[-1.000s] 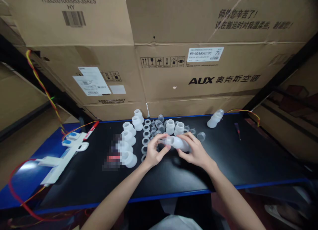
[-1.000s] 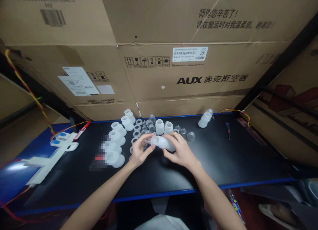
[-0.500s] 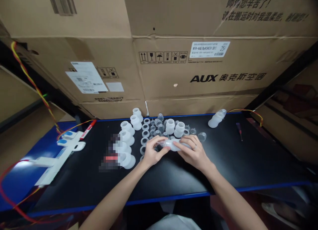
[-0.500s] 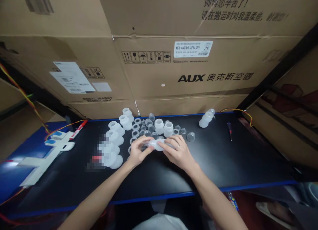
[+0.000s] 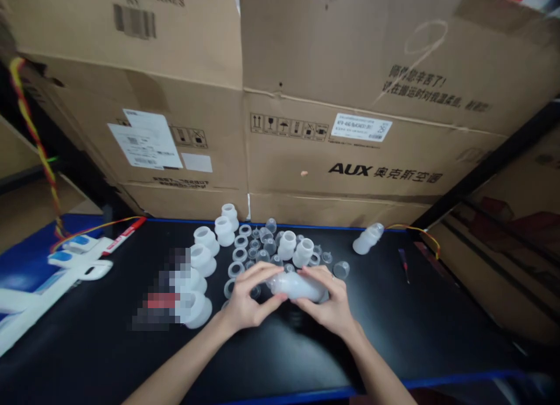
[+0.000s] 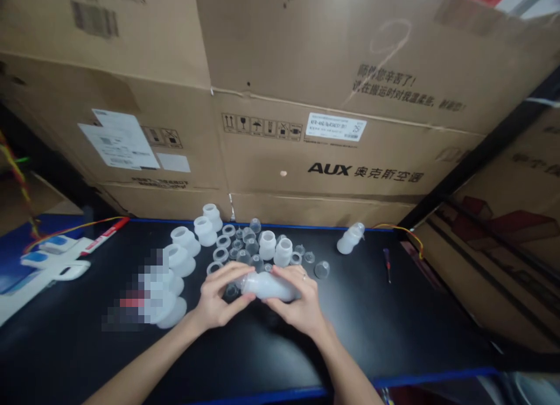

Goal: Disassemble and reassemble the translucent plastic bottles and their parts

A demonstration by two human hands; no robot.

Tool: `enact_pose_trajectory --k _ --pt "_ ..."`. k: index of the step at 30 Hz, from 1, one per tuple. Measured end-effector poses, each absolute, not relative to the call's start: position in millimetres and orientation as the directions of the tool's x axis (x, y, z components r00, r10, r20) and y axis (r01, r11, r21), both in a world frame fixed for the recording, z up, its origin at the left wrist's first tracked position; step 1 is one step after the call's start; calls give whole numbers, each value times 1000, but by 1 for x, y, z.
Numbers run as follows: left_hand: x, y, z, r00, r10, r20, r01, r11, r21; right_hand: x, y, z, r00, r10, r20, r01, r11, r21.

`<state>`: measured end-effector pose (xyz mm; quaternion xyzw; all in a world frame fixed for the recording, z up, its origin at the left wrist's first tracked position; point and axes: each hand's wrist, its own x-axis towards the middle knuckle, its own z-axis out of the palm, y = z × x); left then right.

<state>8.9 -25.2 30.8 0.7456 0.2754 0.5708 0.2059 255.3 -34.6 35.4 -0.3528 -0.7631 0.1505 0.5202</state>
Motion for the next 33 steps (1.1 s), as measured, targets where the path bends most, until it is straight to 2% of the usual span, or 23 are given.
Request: enact_pose_trajectory --k 4,7,9,12,16,19,21,23,25,29,31,33 --pt "10 -24 31 207 619 758 154 -786 599 259 -31 31 -181 803 568 330 594 -734" --pt "12 -25 28 207 587 783 135 -809 572 259 -29 28 -173 869 464 199 492 -847" --pt "14 -26 26 213 606 766 111 -794 597 258 -30 29 -158 881 446 150 468 -871" --pt "17 -27 23 194 728 658 76 -680 729 255 -32 32 -104 830 549 234 557 -797" --pt "16 -22 16 209 906 368 -82 -359 930 251 -34 35 -136 635 761 337 752 -567" --pt "15 -17 12 295 938 180 -160 -137 978 248 -35 34 -202 526 826 384 819 -427" --pt "14 -16 12 319 938 135 -172 -83 982 245 -37 33 -207 499 841 400 828 -393" --pt "14 -18 14 306 937 167 -183 -114 976 242 -39 33 -157 515 843 384 818 -428" --pt "14 -20 18 266 926 270 -152 -236 960 240 -42 33 -97 574 813 331 789 -518" --pt "11 -25 31 266 799 539 27 -565 824 239 -44 35 -77 758 648 231 646 -728" --pt "9 -26 35 296 728 619 54 -660 750 242 -43 36 -90 832 548 224 553 -802" --pt "9 -26 35 315 699 642 55 -688 723 247 -42 37 -107 873 476 210 488 -847"
